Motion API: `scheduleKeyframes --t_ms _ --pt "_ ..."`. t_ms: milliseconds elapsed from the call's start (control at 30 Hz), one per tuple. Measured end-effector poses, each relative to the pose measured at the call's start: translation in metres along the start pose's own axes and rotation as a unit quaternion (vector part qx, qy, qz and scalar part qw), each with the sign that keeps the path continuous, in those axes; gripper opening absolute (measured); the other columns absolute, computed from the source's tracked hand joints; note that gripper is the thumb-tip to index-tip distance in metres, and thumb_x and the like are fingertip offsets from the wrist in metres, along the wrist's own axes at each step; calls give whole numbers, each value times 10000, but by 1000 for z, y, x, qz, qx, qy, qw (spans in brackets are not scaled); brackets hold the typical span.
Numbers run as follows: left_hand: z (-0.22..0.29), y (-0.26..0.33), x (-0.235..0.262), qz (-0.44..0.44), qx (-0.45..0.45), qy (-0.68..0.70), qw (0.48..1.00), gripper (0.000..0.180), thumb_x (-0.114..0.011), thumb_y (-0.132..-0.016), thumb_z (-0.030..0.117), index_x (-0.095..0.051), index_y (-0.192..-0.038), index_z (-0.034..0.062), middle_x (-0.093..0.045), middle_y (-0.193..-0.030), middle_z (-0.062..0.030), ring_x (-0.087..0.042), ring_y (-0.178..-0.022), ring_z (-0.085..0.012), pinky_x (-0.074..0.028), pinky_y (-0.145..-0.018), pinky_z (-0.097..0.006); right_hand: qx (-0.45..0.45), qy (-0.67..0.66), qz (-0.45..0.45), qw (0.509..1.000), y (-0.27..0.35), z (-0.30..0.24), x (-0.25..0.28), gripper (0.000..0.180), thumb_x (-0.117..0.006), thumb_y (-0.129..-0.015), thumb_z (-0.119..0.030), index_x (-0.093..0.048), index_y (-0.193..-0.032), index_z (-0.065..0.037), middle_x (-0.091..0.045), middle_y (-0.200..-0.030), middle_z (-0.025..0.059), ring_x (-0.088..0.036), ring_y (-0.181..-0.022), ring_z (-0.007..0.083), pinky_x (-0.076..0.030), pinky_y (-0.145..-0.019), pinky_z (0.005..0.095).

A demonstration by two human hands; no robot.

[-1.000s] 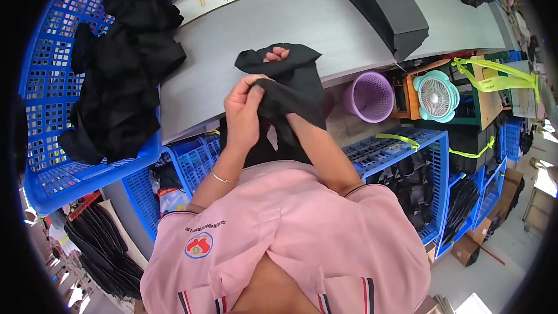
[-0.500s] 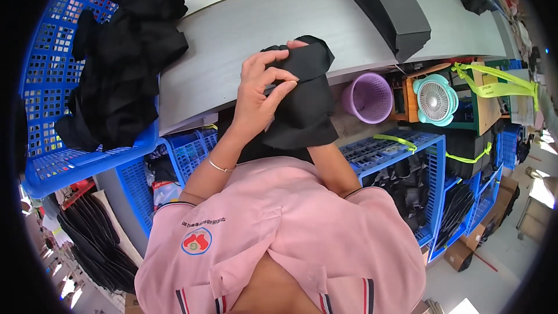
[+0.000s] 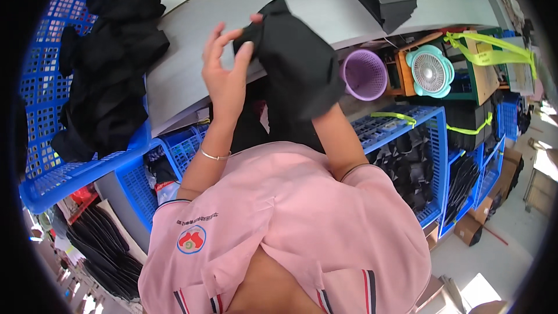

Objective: Inspecting and folding black fabric components in a manufacturing setting.

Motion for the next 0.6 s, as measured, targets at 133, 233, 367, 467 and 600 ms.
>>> scheduleKeyframes --t_ms 133,233,367,467,600 --pt "39 35 -4 -121 -112 9 986 493 -828 -764 214 -642 -1204 91 -488 -1445 -131 -470 -1320 -314 -355 -1101 -423 -58 11 45 997 -11 32 10 233 -622 -793 -36 -695 -1014 -59 -675 -998 138 -646 -937 317 -515 -798 383" --pt "43 48 -16 -164 -175 -27 970 464 -817 -780 212 -642 -1190 80 -578 -1312 -136 -543 -1211 -293 -417 -1020 -392 -47 185 7 982 -13 33 8 225 -639 -764 -43 -700 -981 -60 -667 -955 140 -645 -907 315 -516 -786 377" --pt "-14 44 -26 -257 221 216 916 210 -657 -935 97 -630 -1130 24 -659 -944 7 -555 -858 -25 -435 -756 -173 -33 405 -92 909 -16 37 8 215 -661 -726 -53 -707 -936 -61 -657 -898 143 -644 -866 314 -516 -769 368" --pt "-29 39 -34 -216 235 368 873 132 -611 -963 95 -610 -1051 -3 -607 -924 35 -503 -848 -14 -410 -746 -172 -50 429 -108 895 -6 65 7 221 -663 -738 -67 -693 -957 -62 -646 -906 128 -632 -871 293 -511 -776 360" --pt "-53 20 -45 -52 126 248 959 123 -531 -1019 116 -582 -1029 4 -571 -921 32 -498 -841 -46 -411 -784 -198 -229 -259 219 912 38 132 -27 267 -627 -863 -105 -626 -1127 -62 -621 -1050 62 -590 -972 215 -487 -836 341"
Point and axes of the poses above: each hand's wrist, its own y-axis away from the middle knuckle, its own x-axis out of the back of the hand, z = x × y, the point moved 5 cm from there along -y, towards the middle knuckle
